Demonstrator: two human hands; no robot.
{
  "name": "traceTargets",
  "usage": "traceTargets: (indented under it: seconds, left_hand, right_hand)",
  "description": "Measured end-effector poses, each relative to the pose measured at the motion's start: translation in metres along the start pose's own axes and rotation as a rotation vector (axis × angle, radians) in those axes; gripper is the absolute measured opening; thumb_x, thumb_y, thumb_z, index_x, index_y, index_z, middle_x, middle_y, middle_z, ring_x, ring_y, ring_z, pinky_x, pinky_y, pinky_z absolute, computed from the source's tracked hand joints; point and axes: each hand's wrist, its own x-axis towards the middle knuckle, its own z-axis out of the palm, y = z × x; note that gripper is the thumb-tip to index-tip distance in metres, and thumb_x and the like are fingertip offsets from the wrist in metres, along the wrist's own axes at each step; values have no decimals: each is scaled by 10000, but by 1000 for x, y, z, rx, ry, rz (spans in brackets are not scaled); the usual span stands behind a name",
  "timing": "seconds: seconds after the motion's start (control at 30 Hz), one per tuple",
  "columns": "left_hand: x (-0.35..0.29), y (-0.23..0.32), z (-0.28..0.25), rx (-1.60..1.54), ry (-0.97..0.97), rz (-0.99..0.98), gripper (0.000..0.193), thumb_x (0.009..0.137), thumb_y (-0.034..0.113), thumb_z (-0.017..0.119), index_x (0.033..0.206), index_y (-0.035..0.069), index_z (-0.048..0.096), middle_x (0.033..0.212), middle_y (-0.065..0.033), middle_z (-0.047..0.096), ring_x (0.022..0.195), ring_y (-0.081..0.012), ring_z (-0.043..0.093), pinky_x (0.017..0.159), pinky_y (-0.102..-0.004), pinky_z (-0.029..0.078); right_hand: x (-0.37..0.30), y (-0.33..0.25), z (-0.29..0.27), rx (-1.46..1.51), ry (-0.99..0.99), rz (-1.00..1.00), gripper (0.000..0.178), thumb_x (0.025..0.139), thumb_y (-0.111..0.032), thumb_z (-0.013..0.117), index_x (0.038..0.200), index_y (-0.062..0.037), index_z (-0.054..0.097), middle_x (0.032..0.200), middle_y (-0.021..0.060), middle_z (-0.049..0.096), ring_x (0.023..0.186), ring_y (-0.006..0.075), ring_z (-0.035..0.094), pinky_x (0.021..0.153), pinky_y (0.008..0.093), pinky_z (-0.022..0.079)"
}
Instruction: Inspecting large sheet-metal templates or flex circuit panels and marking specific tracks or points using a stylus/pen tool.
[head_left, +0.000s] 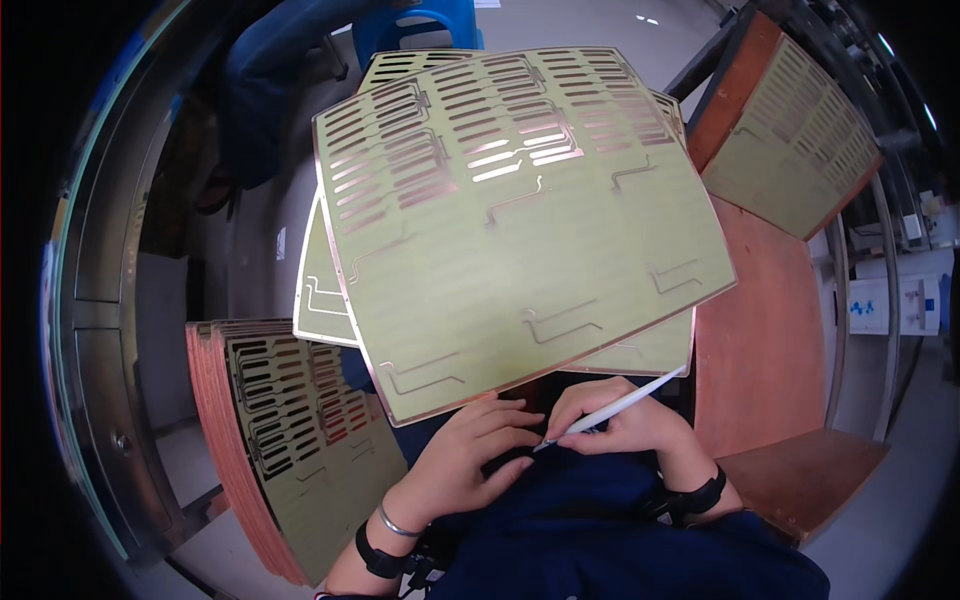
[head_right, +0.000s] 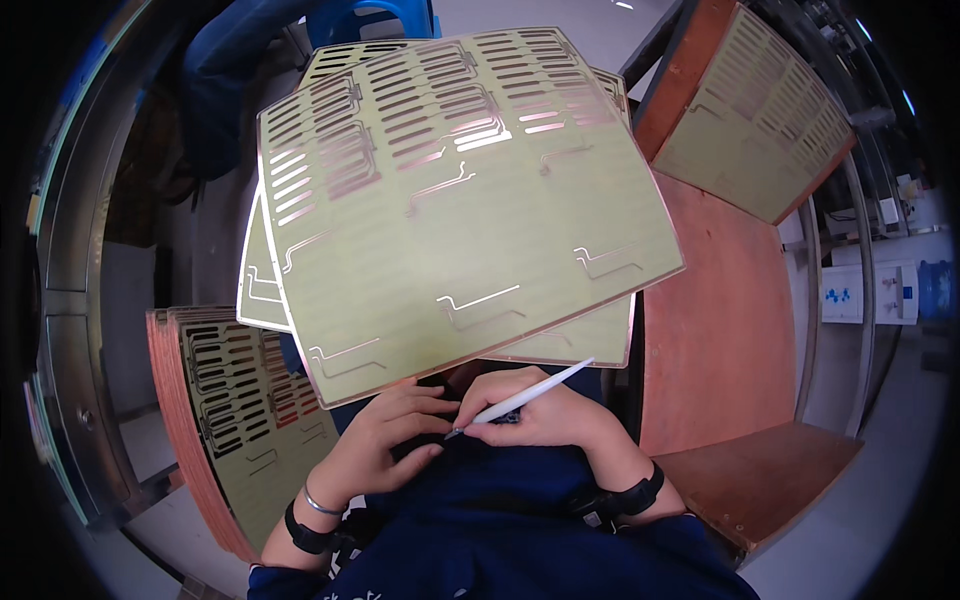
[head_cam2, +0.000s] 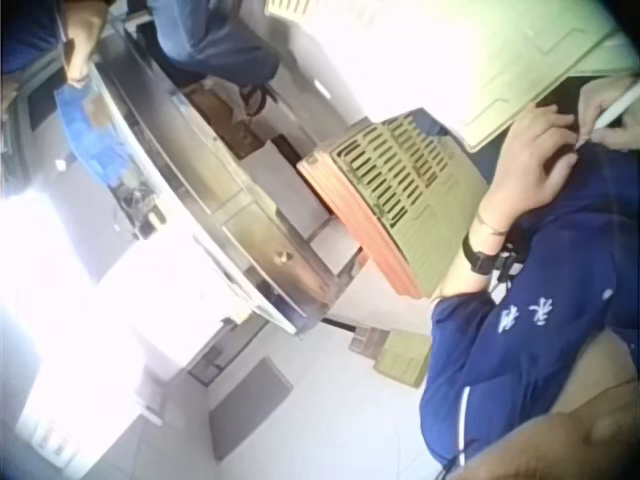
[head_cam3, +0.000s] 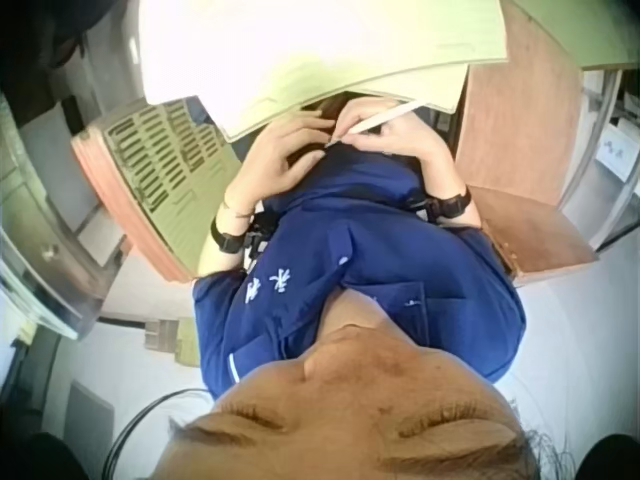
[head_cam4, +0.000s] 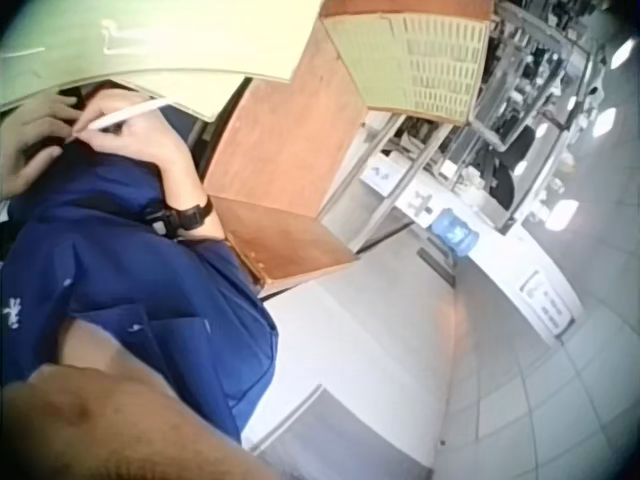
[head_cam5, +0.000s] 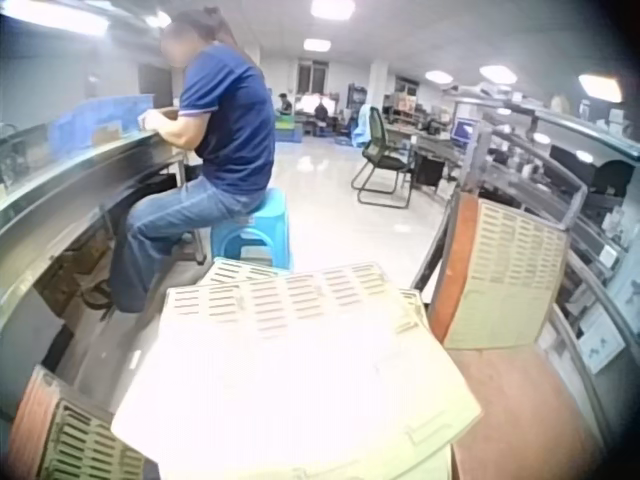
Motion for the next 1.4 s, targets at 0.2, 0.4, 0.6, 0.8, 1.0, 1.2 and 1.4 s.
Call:
traceTargets:
  seconds: [0.2,0.4,0.6,0.8,1.0,1.2,1.4]
  left_hand:
    - [9,2,10,73,149,3,192,728,41,730,897,59,641,998,-66,668,989,-269,632,860,-377,488]
    - [14,3,9,266,164,115,177,722,25,726,863,46,621,924,-67,660,851,-253,637,725,-342,505]
    - [29,-26,15,268,237,46,160,754,52,698,891,69,618,1003,-68,658,909,-258,623,765,-361,500]
    - [45,-28,24,514,206,154,369,772,114,678,1138,106,626,1255,-46,581,1094,-248,555,887,-377,444]
    - [45,-33,28,529,214,97,436,783,116,682,1213,108,609,1277,-31,576,1092,-241,556,891,-364,435]
    - [45,-32,28,520,196,99,437,783,106,683,1213,87,609,1293,-41,569,1090,-247,557,897,-374,436]
    - [46,-30,27,522,191,98,445,777,101,683,1215,75,608,1299,-50,566,1099,-254,555,902,-381,434]
  right_hand:
    - [4,2,5,-32,112,35,110,819,-113,731,906,-50,707,813,35,665,698,119,618,631,244,478]
    - [1,8,0,43,179,-73,71,814,-68,727,854,-20,693,787,46,655,694,121,610,614,245,466]
    - [0,22,-29,-201,543,-53,100,799,-25,695,889,-12,655,851,86,666,739,149,628,649,263,495]
    - [11,31,-22,-476,598,-111,178,749,-35,710,918,-32,653,922,96,673,806,230,661,712,319,534]
    - [14,31,-24,-580,551,-254,193,724,-30,734,895,-37,644,918,84,673,834,252,653,739,339,532]
    - [11,34,-27,-597,519,-257,197,709,-22,734,882,-31,641,927,80,675,844,263,651,742,346,533]
    - [12,34,-28,-566,527,-256,189,708,-8,725,880,-32,650,934,83,677,849,262,651,747,345,533]
